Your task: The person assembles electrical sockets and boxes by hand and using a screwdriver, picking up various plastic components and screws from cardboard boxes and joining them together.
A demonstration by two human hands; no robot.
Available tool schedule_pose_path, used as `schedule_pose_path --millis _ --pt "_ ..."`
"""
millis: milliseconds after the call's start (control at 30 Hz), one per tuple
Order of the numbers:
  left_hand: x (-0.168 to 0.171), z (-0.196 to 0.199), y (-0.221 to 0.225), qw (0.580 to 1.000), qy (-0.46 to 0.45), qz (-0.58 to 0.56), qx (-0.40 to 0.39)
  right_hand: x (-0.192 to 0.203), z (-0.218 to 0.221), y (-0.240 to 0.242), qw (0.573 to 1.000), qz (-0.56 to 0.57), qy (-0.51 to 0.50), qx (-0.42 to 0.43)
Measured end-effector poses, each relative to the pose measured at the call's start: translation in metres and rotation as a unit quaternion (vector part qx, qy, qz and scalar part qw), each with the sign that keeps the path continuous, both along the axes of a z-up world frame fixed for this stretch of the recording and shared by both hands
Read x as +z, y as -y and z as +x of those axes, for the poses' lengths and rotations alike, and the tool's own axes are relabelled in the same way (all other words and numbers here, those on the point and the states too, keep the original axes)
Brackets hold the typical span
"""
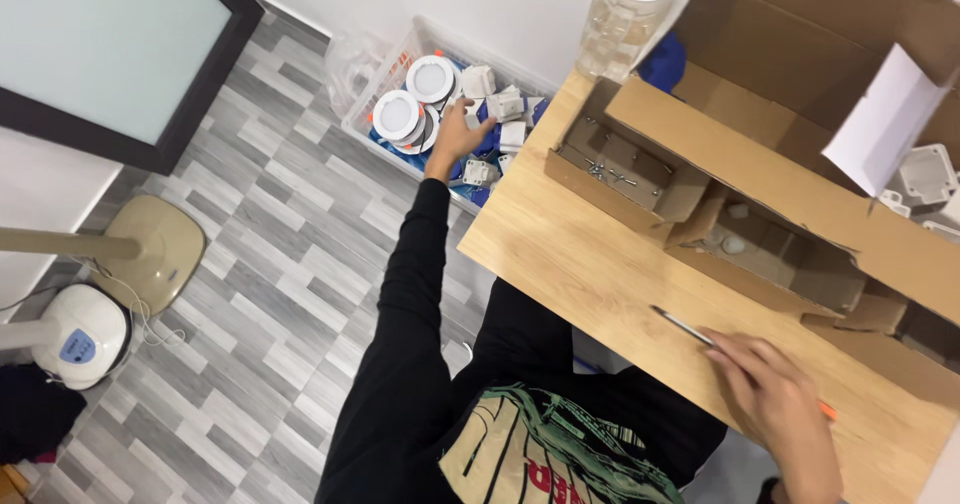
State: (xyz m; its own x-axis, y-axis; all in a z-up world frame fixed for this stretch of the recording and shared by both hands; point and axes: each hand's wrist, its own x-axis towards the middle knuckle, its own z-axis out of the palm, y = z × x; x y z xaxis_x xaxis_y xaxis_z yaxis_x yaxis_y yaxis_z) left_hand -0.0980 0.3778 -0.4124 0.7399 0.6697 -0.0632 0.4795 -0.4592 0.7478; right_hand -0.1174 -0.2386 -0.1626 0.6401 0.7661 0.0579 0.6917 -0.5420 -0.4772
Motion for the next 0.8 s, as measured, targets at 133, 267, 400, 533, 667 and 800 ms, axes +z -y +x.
schedule_pose_path --millis 133,267,400,533,667,800 --pt "-0.026 0.008 0.009 1.000 -0.021 -0.018 -0.006 -0.027 -0.003 0.040 0.983 0.050 0.152 -0.084" --pt "-0.030 0.033 0.002 0.998 -0.048 0.026 -0.021 -0.059 0.002 0.076 0.967 0.064 0.211 -0.131" --pt "-0.046 0.055 -0.011 0.982 -0.065 0.150 -0.093 -0.093 0.014 0.103 0.939 0.071 0.280 -0.187" --pt "-0.056 0.065 -0.013 0.973 -0.038 0.184 -0.132 -0.097 0.022 0.106 0.937 0.053 0.283 -0.198" --pt "-0.068 0.065 -0.014 0.970 -0.007 0.202 -0.135 -0.087 0.025 0.099 0.942 0.045 0.276 -0.185" --pt "-0.056 0.055 -0.013 0.968 0.050 0.198 -0.143 -0.086 0.024 0.098 0.945 0.060 0.256 -0.194"
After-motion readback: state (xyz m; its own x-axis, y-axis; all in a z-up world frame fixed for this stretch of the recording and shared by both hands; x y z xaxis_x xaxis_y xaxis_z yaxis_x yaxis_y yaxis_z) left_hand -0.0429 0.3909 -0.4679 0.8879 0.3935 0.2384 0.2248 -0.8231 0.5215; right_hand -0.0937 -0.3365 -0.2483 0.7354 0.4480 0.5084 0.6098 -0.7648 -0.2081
